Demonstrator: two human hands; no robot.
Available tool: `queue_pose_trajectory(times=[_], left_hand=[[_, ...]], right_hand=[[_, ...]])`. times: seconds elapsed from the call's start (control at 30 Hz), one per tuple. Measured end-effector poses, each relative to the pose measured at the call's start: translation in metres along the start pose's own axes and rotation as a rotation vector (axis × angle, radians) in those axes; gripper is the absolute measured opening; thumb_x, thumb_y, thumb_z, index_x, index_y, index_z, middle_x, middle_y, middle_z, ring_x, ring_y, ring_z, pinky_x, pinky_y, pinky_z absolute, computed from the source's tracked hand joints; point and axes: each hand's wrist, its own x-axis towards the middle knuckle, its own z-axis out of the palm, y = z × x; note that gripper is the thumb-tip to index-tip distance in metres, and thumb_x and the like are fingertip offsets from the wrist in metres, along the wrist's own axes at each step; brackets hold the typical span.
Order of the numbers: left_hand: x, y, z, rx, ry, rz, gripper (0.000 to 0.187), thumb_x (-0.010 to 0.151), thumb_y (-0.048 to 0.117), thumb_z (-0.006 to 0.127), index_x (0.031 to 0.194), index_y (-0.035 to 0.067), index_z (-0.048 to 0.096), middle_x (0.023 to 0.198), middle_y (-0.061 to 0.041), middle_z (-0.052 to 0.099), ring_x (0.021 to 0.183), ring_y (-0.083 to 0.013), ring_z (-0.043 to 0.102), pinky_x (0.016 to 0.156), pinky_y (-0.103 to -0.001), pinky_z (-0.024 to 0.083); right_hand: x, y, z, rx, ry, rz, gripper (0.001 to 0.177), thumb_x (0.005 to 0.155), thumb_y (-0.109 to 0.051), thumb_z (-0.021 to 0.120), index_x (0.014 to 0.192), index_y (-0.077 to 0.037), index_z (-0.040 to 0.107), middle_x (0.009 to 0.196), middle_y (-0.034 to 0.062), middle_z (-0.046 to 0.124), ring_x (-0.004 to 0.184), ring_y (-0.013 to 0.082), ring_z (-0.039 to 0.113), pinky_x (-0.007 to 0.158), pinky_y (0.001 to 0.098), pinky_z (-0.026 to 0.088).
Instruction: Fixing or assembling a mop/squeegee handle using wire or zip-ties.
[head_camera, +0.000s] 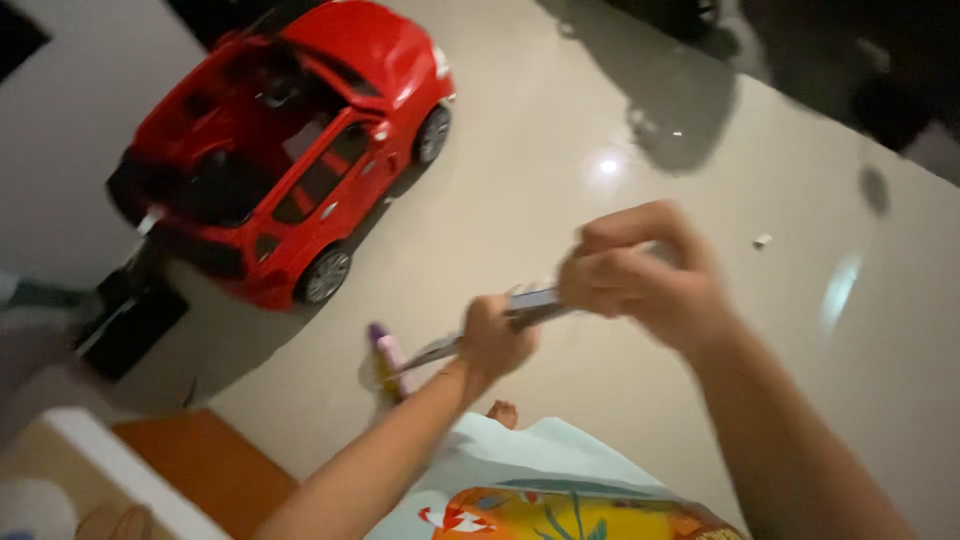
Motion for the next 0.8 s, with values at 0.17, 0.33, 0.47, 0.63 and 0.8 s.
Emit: queue_pose_trajectory(times=[0.17,0.33,0.47,0.63,0.8], left_hand=[[0.070,0.090,0.063,-0.435,-0.115,-0.010,0.007,0.080,0.009,0.062,0.077,0.002,0.063,0.072,-0.023,0.063,0.067,-0.0427,0.064,0.056,-0.041,0.051],[0.109,0.121,0.081,-0.474,-0.223,0.144,0.012,0.083,0.010,0.063,0.075,0.001,0.062,0.074,-0.024,0.063,0.073,-0.0452,0.062,0.061,-0.042,0.052],[0.137,0.116,0.078,-0.357,-0.296,0.252,0.011,0.080,0.013,0.065,0.074,0.003,0.067,0.072,-0.022,0.065,0.069,-0.0431,0.064,0.065,-0.043,0.055],[0.154,0.056,0.091,-0.125,-0.525,0.267,0.011,0.084,0.014,0.061,0.083,0.008,0.071,0.068,-0.018,0.067,0.062,-0.0369,0.067,0.064,-0.043,0.056],[0.141,-0.028,0.150,-0.024,-0.514,0.358,0.011,0.079,0.013,0.065,0.080,0.005,0.072,0.070,-0.018,0.068,0.068,-0.0371,0.067,0.066,-0.047,0.055]], right_hand=[[-0.053,-0.079,-0.017,-0.341,0.056,-0.161,0.030,0.088,0.003,0.050,0.061,-0.005,0.038,0.051,0.0015,0.033,0.047,0.0088,0.032,0.052,0.0294,0.029],[-0.070,-0.092,-0.025,-0.500,0.220,-0.422,0.017,0.098,-0.003,0.055,0.085,0.003,0.046,0.057,0.0036,0.039,0.049,0.0090,0.036,0.051,0.0298,0.036],[-0.083,-0.096,-0.054,-0.540,0.191,-0.604,0.012,0.108,-0.013,0.054,0.106,-0.002,0.049,0.066,0.0007,0.044,0.048,0.0076,0.047,0.053,0.0286,0.049],[-0.070,-0.032,-0.068,-0.390,0.502,-0.666,0.023,0.104,-0.012,0.049,0.082,-0.005,0.049,0.058,0.0058,0.043,0.050,0.0132,0.046,0.065,0.0373,0.051],[-0.076,0.056,-0.093,0.024,0.977,-0.482,0.027,0.102,-0.013,0.046,0.075,-0.012,0.043,0.060,0.0083,0.042,0.066,0.0192,0.045,0.089,0.0452,0.048]])
